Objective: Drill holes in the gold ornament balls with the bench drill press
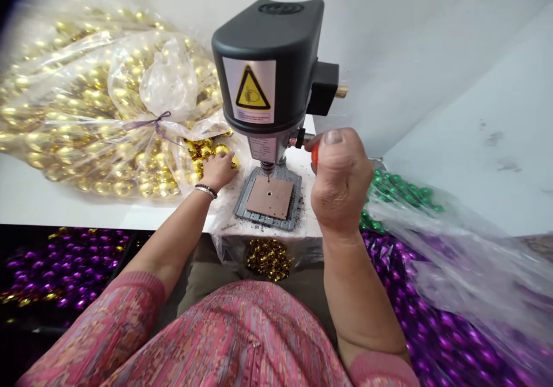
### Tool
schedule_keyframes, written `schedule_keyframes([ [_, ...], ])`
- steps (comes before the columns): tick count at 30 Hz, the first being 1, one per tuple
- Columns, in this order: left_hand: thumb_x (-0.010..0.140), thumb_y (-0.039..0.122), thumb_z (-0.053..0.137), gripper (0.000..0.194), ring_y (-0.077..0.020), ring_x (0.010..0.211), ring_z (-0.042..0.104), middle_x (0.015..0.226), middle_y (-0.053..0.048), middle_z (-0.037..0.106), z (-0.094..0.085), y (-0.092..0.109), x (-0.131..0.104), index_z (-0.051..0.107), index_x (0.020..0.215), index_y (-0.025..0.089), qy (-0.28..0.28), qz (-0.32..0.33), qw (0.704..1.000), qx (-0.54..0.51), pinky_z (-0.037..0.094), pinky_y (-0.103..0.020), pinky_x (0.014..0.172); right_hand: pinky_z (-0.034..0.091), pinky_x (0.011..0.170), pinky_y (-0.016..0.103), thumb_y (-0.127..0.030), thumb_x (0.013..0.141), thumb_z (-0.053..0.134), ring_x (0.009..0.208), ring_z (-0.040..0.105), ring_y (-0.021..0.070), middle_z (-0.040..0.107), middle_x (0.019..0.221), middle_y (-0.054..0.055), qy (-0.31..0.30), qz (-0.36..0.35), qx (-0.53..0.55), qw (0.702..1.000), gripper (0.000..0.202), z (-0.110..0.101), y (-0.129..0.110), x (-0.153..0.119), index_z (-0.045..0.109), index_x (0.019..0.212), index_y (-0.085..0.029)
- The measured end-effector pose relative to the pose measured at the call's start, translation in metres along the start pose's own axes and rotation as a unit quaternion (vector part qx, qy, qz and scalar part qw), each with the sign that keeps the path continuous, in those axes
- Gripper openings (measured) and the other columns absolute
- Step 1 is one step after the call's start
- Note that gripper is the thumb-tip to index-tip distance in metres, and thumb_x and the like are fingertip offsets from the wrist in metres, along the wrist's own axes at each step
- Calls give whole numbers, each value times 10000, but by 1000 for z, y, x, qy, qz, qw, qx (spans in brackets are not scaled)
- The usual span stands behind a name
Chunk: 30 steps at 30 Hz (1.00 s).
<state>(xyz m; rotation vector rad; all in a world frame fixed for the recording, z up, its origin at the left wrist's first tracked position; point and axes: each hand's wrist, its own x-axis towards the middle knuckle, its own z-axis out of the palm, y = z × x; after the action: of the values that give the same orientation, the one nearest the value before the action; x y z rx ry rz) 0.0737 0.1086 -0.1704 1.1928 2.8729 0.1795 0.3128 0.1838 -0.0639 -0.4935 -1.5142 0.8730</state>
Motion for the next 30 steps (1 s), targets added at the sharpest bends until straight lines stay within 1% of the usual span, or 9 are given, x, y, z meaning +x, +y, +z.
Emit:
schedule_keyframes([
  [3, 819, 255, 617, 489, -399, 1165, 594, 1242, -225, 635, 2, -2, 2, 579, 1293, 136, -2, 3, 1000, -13, 451, -521, 963, 339, 570, 265, -539, 947, 425, 538, 426, 71, 418, 566, -45, -13, 0, -6, 1000, 463, -1, 0, 0, 571, 714, -167],
  [6, 770, 223, 669, 477, -311, 1075, 633, 1158, -179, 650, -1, -5, -9, 555, 1223, 127, 41, 41, 991, -120, 490, -420, 929, 357, 589, 269, -542, 954, 418, 555, 434, 71, 422, 578, -45, -26, 3, -2, 1000, 461, -2, -1, -1, 564, 725, -169],
  [9, 729, 246, 719, 549, -214, 955, 645, 1136, -124, 644, -2, -6, -29, 506, 1224, 140, 62, 78, 954, -282, 523, -334, 849, 373, 604, 278, -546, 956, 411, 571, 455, 78, 439, 600, -37, -23, 3, 1, 1000, 458, -2, 0, -2, 574, 740, -177],
  [12, 711, 246, 729, 595, -184, 962, 642, 1165, -107, 648, 4, -2, -50, 506, 1256, 156, 24, 135, 913, -385, 531, -311, 852, 382, 599, 293, -563, 954, 399, 563, 459, 89, 459, 611, -24, -18, 9, -8, 1000, 464, -2, 1, -3, 577, 745, -190],
  [16, 723, 312, 747, 585, -229, 1088, 631, 1225, -110, 662, 18, 10, -69, 569, 1264, 175, -11, 178, 889, -423, 510, -369, 962, 372, 573, 292, -593, 955, 366, 546, 432, 90, 469, 632, -15, -33, 16, -29, 999, 481, -4, 2, -5, 566, 761, -200],
  [19, 747, 363, 739, 564, -242, 1095, 634, 1209, -92, 687, 21, 21, -75, 594, 1262, 184, -37, 169, 886, -429, 500, -380, 981, 381, 588, 280, -583, 967, 343, 564, 431, 84, 472, 645, -17, -43, 12, -46, 998, 486, -5, -2, -5, 542, 746, -198],
  [22, 779, 401, 707, 519, -234, 1023, 644, 1127, -76, 710, 20, 29, -77, 613, 1236, 173, -54, 155, 890, -425, 504, -372, 947, 392, 629, 275, -574, 968, 354, 603, 443, 84, 465, 632, -19, -35, 3, -67, 997, 504, -4, -9, 0, 524, 691, -188],
  [25, 806, 435, 673, 506, -220, 977, 640, 1099, -72, 705, 20, 33, -76, 615, 1230, 165, -53, 131, 892, -429, 504, -364, 920, 375, 653, 272, -534, 963, 398, 621, 434, 79, 446, 616, -22, -23, -9, -58, 998, 490, -2, -16, 14, 502, 643, -178],
  [30, 812, 432, 663, 434, -189, 916, 629, 1033, -58, 708, 20, 37, -71, 645, 1162, 175, -50, 105, 897, -427, 498, -323, 863, 286, 604, 255, -556, 932, 431, 587, 323, 53, 322, 570, -47, -17, -28, -44, 999, 513, 7, -18, 51, 318, 575, -204],
])
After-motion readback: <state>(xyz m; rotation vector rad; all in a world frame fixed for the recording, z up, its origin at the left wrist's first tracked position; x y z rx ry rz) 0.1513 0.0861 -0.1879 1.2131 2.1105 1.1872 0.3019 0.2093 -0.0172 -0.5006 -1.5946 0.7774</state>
